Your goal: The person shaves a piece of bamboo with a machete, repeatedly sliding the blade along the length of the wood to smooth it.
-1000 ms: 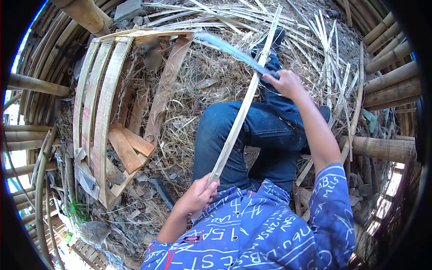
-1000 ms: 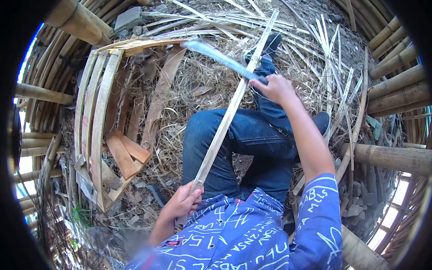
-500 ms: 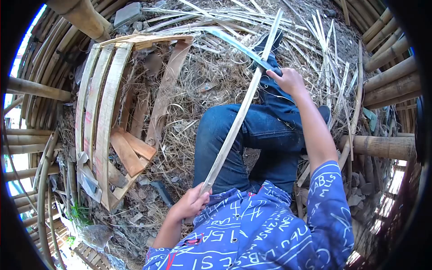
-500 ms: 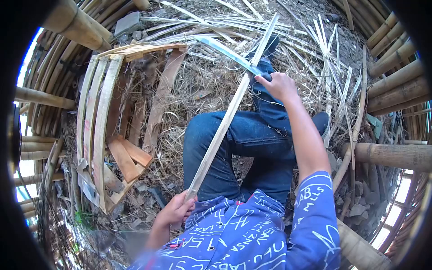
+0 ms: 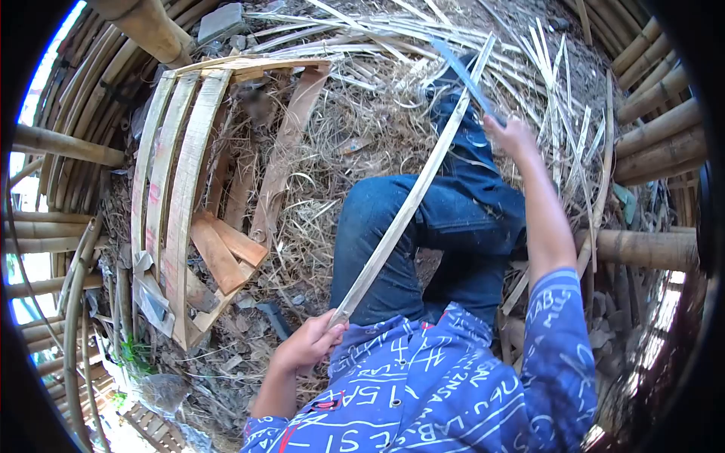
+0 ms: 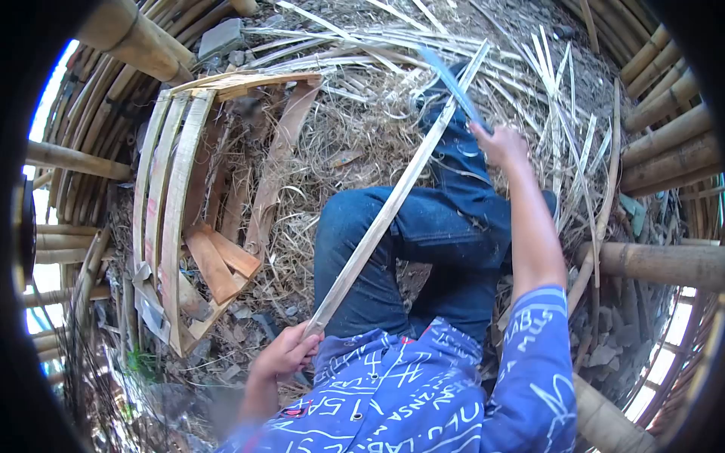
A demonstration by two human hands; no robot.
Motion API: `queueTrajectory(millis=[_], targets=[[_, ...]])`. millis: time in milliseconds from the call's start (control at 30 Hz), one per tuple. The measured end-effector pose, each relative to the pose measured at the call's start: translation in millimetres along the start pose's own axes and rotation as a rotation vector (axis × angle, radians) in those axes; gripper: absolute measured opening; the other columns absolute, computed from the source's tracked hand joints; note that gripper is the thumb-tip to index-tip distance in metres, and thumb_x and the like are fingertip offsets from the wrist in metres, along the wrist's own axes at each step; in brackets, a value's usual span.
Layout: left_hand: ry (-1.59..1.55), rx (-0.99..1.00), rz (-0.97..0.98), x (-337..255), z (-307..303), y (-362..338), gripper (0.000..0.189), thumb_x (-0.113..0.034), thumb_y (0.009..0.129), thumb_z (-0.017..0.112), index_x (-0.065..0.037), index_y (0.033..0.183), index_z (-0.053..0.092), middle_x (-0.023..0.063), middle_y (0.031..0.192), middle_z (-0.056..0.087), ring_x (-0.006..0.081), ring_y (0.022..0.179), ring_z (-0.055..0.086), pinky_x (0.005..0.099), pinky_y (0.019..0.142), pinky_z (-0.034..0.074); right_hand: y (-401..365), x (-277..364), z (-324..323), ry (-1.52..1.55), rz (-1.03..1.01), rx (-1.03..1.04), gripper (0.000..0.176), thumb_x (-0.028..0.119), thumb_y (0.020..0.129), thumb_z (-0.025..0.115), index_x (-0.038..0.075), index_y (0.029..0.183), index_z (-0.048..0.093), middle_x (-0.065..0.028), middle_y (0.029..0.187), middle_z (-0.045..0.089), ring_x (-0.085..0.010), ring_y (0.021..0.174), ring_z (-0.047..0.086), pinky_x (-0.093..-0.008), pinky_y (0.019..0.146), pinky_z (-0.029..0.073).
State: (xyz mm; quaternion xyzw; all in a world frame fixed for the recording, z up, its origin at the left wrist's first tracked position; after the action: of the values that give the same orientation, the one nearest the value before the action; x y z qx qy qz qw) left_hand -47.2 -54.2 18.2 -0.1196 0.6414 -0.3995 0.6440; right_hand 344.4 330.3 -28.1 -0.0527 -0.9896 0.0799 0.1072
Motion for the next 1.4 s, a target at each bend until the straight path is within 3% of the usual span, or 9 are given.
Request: queueTrajectory(millis=[233, 367, 567, 700, 967, 1100, 1167, 1233, 1400], targets=[[-0.073, 0.038, -0.06, 6, 4, 16, 0.014, -0.017, 0.099, 0.046, -0.005, 0.106, 0.05, -0.0028, 0.07, 0.047, 0.0045, 0.054, 0.043, 0.0218, 0.046, 0.039, -72, 41, -1, 0.101, -0.329, 0.08, 0.068, 0.071, 0.078, 0.057, 0.003, 0.072, 0.067, -0.0213, 0.07, 0.065, -0.0393, 0.073, 0.066, -0.0473, 0.069, 0.051], [-0.138, 0.053, -0.032, 8, 11, 17, 0.015, -0.017, 0.1, 0.046, -0.005, 0.107, 0.051, -0.0033, 0.071, 0.046, 0.0041, 0.053, 0.041, 0.0217, 0.045, 0.039, -89, 53, -8, -0.099, -0.488, 0.109, 0.067, 0.07, 0.078, 0.057, 0.004, 0.071, 0.065, -0.0197, 0.071, 0.065, -0.038, 0.074, 0.066, -0.0466, 0.07, 0.051], [-0.097, 0.012, -0.042, 1, 13, 10, 0.013, -0.017, 0.099, 0.046, -0.006, 0.106, 0.05, -0.0032, 0.071, 0.045, 0.0038, 0.055, 0.042, 0.0209, 0.045, 0.039, -43, 11, -10, 0.017, -0.164, 0.158, 0.072, 0.074, 0.08, 0.05, 0.006, 0.082, 0.071, -0.0196, 0.079, 0.069, -0.0352, 0.081, 0.068, -0.0463, 0.074, 0.052], [-0.118, 0.056, -0.061, -6, 12, 11, 0.013, -0.017, 0.099, 0.047, -0.006, 0.106, 0.05, -0.0031, 0.072, 0.046, 0.0038, 0.056, 0.042, 0.0209, 0.045, 0.039, -48, 23, -6, -0.113, -0.151, 0.057, 0.074, 0.075, 0.08, 0.049, 0.004, 0.081, 0.07, -0.02, 0.081, 0.069, -0.0385, 0.086, 0.068, -0.0483, 0.078, 0.052], [-0.06, 0.003, -0.054, 6, 14, 18, 0.014, -0.018, 0.098, 0.049, -0.006, 0.106, 0.05, -0.0021, 0.072, 0.049, 0.0041, 0.056, 0.044, 0.0215, 0.047, 0.04, -93, 46, 2, -0.034, -0.361, -0.099, 0.067, 0.071, 0.077, 0.057, 0.004, 0.073, 0.066, -0.0207, 0.07, 0.066, -0.0389, 0.072, 0.067, -0.0488, 0.068, 0.053], [-0.051, -0.009, -0.07, 9, 11, 13, 0.014, -0.017, 0.098, 0.049, -0.005, 0.105, 0.051, -0.0006, 0.072, 0.052, 0.006, 0.057, 0.046, 0.0227, 0.049, 0.041, -104, 54, -2, -0.112, -0.468, 0.038, 0.068, 0.074, 0.077, 0.055, 0.007, 0.073, 0.065, -0.0206, 0.072, 0.066, -0.0384, 0.075, 0.067, -0.0478, 0.07, 0.053], [0.127, -0.061, 0.075, 17, 8, 6, 0.015, -0.016, 0.098, 0.049, -0.003, 0.105, 0.052, 0.0012, 0.073, 0.054, 0.0085, 0.058, 0.049, 0.0247, 0.05, 0.042, -75, 32, -4, -0.105, -0.311, 0.038, 0.072, 0.076, 0.078, 0.051, 0.006, 0.079, 0.069, -0.0229, 0.08, 0.067, -0.0367, 0.083, 0.068, -0.0467, 0.076, 0.052], [0.079, -0.044, 0.001, 17, 7, -3, 0.016, -0.015, 0.097, 0.05, -0.002, 0.106, 0.053, 0.0024, 0.073, 0.055, 0.0099, 0.061, 0.051, 0.0256, 0.052, 0.044, -37, 2, -10, 0.003, -0.015, 0.095, 0.081, 0.077, 0.08, 0.047, 0.0, 0.088, 0.07, -0.0265, 0.093, 0.067, -0.039, 0.093, 0.066, -0.0485, 0.082, 0.05], [0.07, 0.002, -0.051, 12, 1, 0, 0.017, -0.017, 0.098, 0.05, -0.003, 0.108, 0.053, 0.0012, 0.074, 0.054, 0.0089, 0.065, 0.051, 0.0248, 0.056, 0.045, -38, 10, -8, -0.017, -0.074, 0.053, 0.077, 0.074, 0.08, 0.051, 0.0, 0.079, 0.07, -0.0245, 0.083, 0.068, -0.0394, 0.086, 0.067, -0.0479, 0.078, 0.051]])
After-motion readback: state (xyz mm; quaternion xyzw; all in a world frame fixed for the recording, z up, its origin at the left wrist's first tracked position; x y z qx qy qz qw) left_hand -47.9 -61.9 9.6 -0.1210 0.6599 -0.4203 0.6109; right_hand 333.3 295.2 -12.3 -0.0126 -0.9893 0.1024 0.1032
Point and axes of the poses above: each hand's wrist, its own y-axis towards the middle knuckle, its own z-axis out of the palm, x = y × z, the point moved 3 cm from there along y, towards the middle knuckle
